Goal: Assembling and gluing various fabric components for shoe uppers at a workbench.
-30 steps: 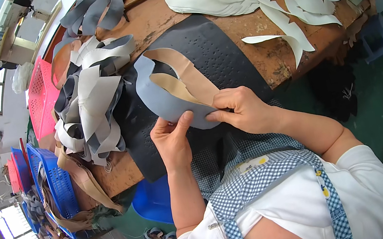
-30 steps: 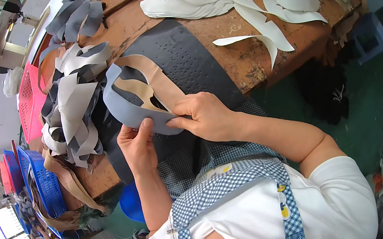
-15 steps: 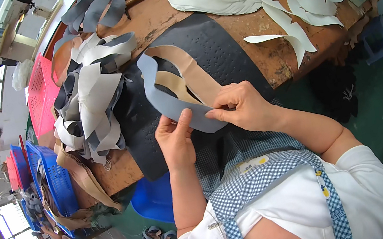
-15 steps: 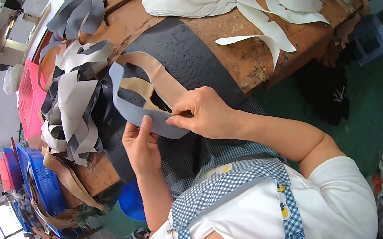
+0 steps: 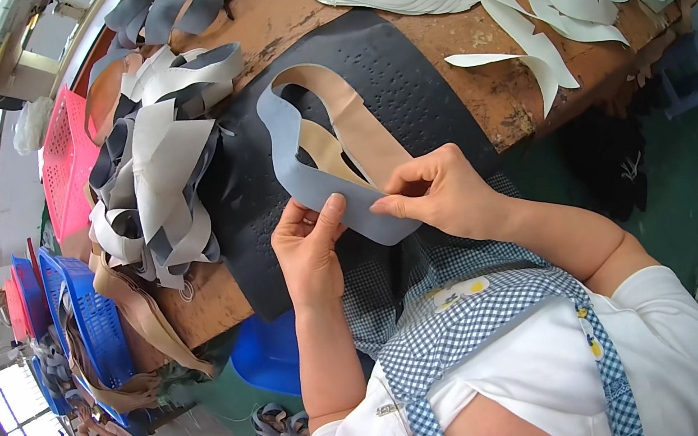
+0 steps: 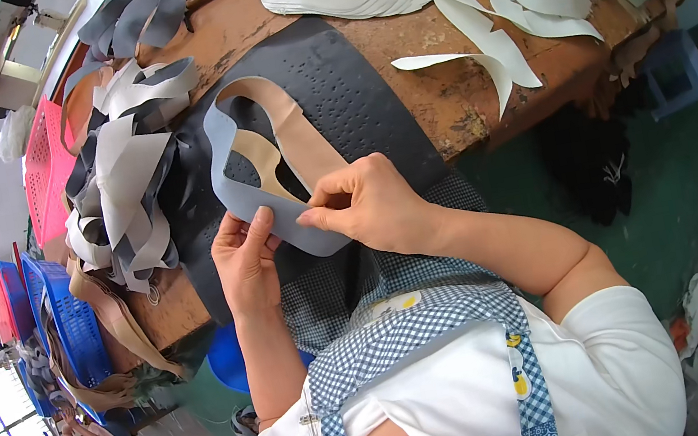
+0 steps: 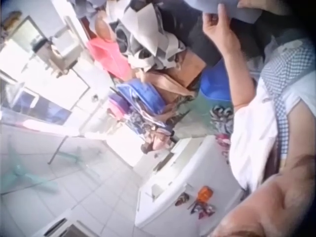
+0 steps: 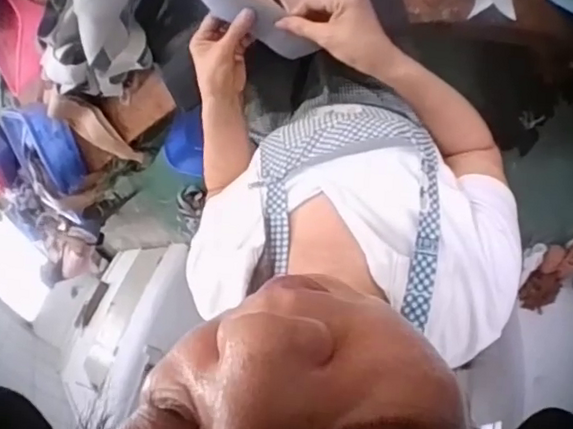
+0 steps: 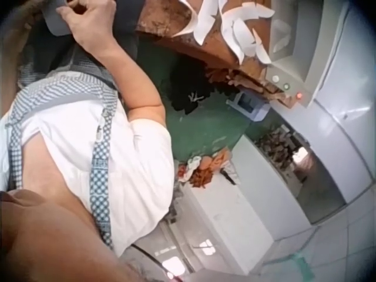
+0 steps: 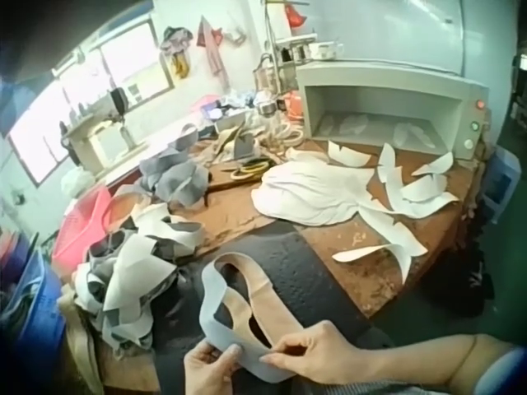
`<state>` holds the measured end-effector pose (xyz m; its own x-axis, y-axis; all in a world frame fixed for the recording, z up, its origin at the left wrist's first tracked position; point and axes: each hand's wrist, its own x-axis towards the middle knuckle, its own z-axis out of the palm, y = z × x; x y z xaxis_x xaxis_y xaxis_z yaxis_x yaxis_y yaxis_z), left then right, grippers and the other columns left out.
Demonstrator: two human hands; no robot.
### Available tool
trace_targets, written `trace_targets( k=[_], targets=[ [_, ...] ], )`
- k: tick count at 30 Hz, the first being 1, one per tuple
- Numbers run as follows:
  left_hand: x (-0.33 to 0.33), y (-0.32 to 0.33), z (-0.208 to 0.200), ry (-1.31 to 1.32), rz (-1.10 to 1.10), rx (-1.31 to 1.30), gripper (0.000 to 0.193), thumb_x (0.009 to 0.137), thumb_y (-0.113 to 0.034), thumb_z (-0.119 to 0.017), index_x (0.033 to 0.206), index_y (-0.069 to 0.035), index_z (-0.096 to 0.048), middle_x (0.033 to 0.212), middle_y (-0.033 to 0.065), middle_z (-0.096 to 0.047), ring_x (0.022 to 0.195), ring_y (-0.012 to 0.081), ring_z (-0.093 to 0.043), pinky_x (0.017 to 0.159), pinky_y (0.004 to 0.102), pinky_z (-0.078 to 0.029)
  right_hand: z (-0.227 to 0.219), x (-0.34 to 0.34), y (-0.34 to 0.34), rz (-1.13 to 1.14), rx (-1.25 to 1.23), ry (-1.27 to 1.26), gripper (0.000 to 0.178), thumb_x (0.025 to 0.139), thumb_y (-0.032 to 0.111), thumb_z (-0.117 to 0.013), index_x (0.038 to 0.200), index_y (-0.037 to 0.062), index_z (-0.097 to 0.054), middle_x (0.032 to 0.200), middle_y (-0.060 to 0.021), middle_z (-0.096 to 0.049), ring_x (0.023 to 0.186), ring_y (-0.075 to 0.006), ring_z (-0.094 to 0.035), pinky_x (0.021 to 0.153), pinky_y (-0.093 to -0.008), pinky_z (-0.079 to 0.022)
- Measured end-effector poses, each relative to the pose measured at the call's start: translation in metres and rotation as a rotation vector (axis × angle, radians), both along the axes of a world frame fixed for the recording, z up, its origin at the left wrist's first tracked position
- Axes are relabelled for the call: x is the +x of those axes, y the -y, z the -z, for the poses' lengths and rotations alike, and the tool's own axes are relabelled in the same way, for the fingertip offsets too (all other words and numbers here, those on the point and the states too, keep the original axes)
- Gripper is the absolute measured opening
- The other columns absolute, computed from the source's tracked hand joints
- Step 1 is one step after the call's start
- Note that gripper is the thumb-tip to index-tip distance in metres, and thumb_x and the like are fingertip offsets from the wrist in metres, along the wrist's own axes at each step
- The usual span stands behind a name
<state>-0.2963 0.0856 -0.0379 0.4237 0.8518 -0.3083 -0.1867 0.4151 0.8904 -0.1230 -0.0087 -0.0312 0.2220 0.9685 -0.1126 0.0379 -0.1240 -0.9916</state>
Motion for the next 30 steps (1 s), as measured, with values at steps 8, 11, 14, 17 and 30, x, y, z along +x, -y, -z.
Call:
trace_targets(
  k=[8,11,14,17,30],
  targets=[
    [0.002,0.005,0.0,-0.048,0.01,0.04,0.019,0.083,-0.004,-0.077,0.099,0.001,-0.069,0.089,0.0041,-0.07,0.08,0.0099,-0.064,0.077,0.0255,-0.052,-0.006,0.002,-0.005,-0.006,0.052,0.07,0.015,0.086,0.012,-0.074,0.086,-0.0032,-0.073,0.07,-0.0048,-0.069,0.064,-0.0059,-0.061,0.059,-0.0221,-0.049],
    [0.004,0.015,0.001,-0.099,-0.009,0.101,0.018,0.084,-0.005,-0.076,0.099,0.002,-0.07,0.089,0.0031,-0.069,0.082,0.0095,-0.063,0.081,0.0249,-0.048,-0.004,0.004,-0.01,-0.034,0.017,0.156,0.017,0.087,0.013,-0.073,0.085,-0.0037,-0.072,0.068,-0.0042,-0.067,0.063,-0.0052,-0.058,0.057,-0.0222,-0.047],
    [0.0,0.008,-0.004,-0.091,-0.013,0.097,0.013,0.087,-0.008,-0.073,0.098,0.0,-0.07,0.088,0.0024,-0.069,0.08,0.0092,-0.063,0.076,0.0245,-0.051,-0.004,0.004,-0.007,-0.073,-0.018,0.136,0.018,0.087,0.014,-0.073,0.084,-0.004,-0.071,0.067,-0.0031,-0.065,0.062,-0.0045,-0.055,0.056,-0.0228,-0.045],
    [-0.004,-0.001,-0.005,-0.059,0.006,0.037,0.009,0.087,-0.006,-0.073,0.093,0.0,-0.07,0.084,0.0024,-0.069,0.078,0.0098,-0.064,0.074,0.0244,-0.052,0.0,0.005,-0.004,-0.09,-0.037,0.075,0.02,0.088,0.014,-0.072,0.082,-0.0049,-0.07,0.065,-0.0024,-0.063,0.061,-0.0042,-0.052,0.055,-0.0231,-0.043],
    [-0.003,0.0,-0.006,-0.039,-0.037,0.02,0.01,0.087,-0.009,-0.074,0.091,-0.002,-0.068,0.083,0.0024,-0.068,0.074,0.0091,-0.064,0.069,0.0225,-0.052,-0.015,0.0,-0.008,-0.091,0.013,0.11,0.021,0.087,0.016,-0.073,0.082,-0.004,-0.07,0.066,-0.0042,-0.065,0.062,-0.0045,-0.055,0.056,-0.0243,-0.046]
  ],
)
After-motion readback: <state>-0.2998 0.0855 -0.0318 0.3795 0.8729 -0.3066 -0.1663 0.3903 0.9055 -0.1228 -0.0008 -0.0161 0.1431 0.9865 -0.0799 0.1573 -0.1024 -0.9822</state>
